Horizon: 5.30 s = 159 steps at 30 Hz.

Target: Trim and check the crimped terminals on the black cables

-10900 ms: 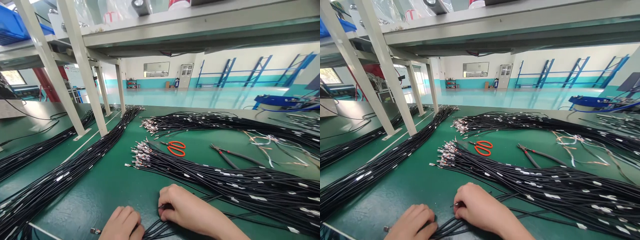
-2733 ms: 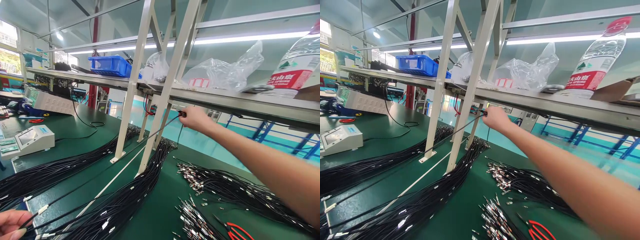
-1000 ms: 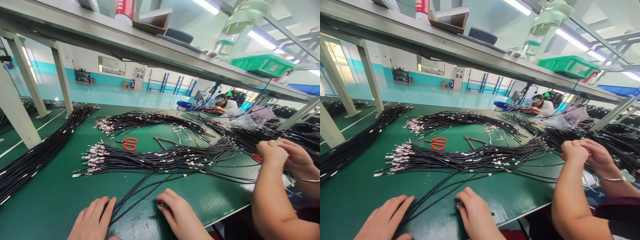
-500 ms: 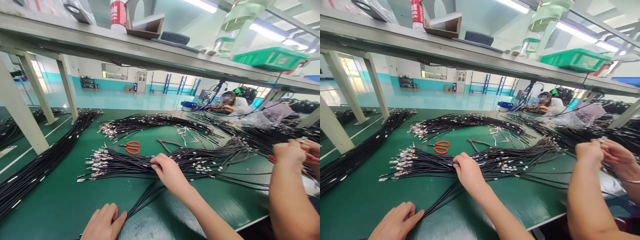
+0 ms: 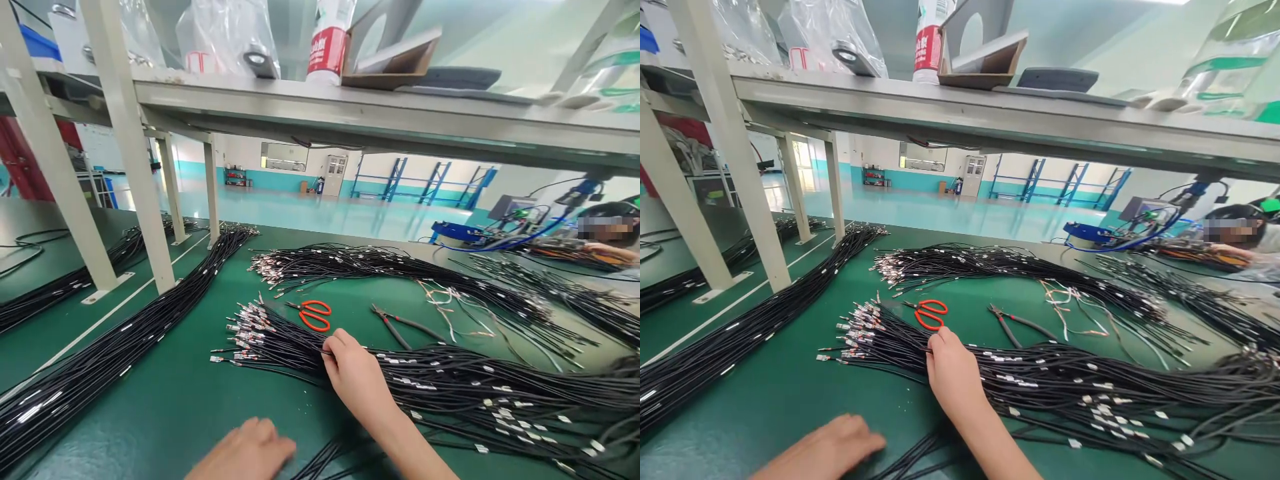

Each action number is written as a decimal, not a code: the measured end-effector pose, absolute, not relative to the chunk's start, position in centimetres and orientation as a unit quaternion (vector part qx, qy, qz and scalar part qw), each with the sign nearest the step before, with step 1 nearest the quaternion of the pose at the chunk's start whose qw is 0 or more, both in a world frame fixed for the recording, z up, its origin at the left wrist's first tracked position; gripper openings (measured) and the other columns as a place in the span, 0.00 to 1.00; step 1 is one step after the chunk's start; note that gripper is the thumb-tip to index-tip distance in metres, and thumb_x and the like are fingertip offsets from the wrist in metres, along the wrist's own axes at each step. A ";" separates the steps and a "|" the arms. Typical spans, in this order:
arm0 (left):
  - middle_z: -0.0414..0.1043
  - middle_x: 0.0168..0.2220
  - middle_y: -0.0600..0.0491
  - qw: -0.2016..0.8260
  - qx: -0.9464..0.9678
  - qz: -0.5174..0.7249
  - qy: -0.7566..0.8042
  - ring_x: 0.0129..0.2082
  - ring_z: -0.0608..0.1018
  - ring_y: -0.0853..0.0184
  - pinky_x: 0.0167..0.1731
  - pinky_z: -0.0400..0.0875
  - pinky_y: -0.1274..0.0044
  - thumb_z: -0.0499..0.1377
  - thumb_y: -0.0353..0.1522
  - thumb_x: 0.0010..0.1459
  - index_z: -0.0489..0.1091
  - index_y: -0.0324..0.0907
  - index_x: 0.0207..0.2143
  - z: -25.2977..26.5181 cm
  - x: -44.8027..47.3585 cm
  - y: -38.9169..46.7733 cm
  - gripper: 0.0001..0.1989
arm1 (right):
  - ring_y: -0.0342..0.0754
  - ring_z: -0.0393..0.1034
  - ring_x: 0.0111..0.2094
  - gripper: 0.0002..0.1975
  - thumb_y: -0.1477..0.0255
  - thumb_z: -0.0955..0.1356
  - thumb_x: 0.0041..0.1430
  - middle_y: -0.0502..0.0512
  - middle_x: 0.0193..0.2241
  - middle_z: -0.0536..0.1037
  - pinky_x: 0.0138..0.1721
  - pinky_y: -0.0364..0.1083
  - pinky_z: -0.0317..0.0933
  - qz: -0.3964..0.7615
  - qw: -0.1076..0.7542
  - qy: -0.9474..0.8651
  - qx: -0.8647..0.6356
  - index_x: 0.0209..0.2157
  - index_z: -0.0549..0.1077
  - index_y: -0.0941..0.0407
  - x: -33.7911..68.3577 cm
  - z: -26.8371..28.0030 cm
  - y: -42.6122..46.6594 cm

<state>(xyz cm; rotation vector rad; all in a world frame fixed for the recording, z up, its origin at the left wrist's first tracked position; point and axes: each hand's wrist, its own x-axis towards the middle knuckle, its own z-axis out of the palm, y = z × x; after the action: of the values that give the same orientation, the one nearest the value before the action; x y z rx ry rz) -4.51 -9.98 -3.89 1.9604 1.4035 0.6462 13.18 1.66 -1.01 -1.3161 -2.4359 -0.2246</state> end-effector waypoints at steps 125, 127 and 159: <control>0.66 0.22 0.59 0.539 0.465 0.514 0.478 0.24 0.70 0.73 0.27 0.64 0.82 0.60 0.29 0.46 0.65 0.42 0.31 -2.5 -1.2 -3.6 0.08 | 0.39 0.55 0.19 0.13 0.72 0.60 0.55 0.45 0.14 0.62 0.21 0.39 0.48 0.374 0.303 -0.749 -0.456 0.18 0.60 0.58 13.1 0.1 0.4; 0.67 0.22 0.59 0.543 0.460 0.512 0.481 0.24 0.70 0.73 0.28 0.64 0.82 0.60 0.29 0.47 0.65 0.42 0.34 -2.7 -1.3 -3.6 0.10 | 0.39 0.54 0.19 0.13 0.72 0.59 0.55 0.45 0.15 0.61 0.21 0.40 0.47 0.357 0.308 -0.754 -0.457 0.18 0.58 0.57 13.0 0.0 0.3; 0.63 0.22 0.55 0.639 0.411 0.516 0.396 0.25 0.63 0.72 0.29 0.57 0.79 0.58 0.28 0.48 0.68 0.37 0.22 -2.1 -1.7 -3.4 0.04 | 0.37 0.51 0.17 0.13 0.67 0.62 0.56 0.46 0.17 0.63 0.18 0.39 0.46 0.502 0.336 -0.683 -0.411 0.21 0.63 0.58 12.9 -0.4 0.2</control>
<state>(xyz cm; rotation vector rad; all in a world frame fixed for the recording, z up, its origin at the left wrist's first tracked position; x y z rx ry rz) -1.74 -3.36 -2.11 0.9371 0.9028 1.1771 12.88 0.23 -0.37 -1.0728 -1.7805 1.3082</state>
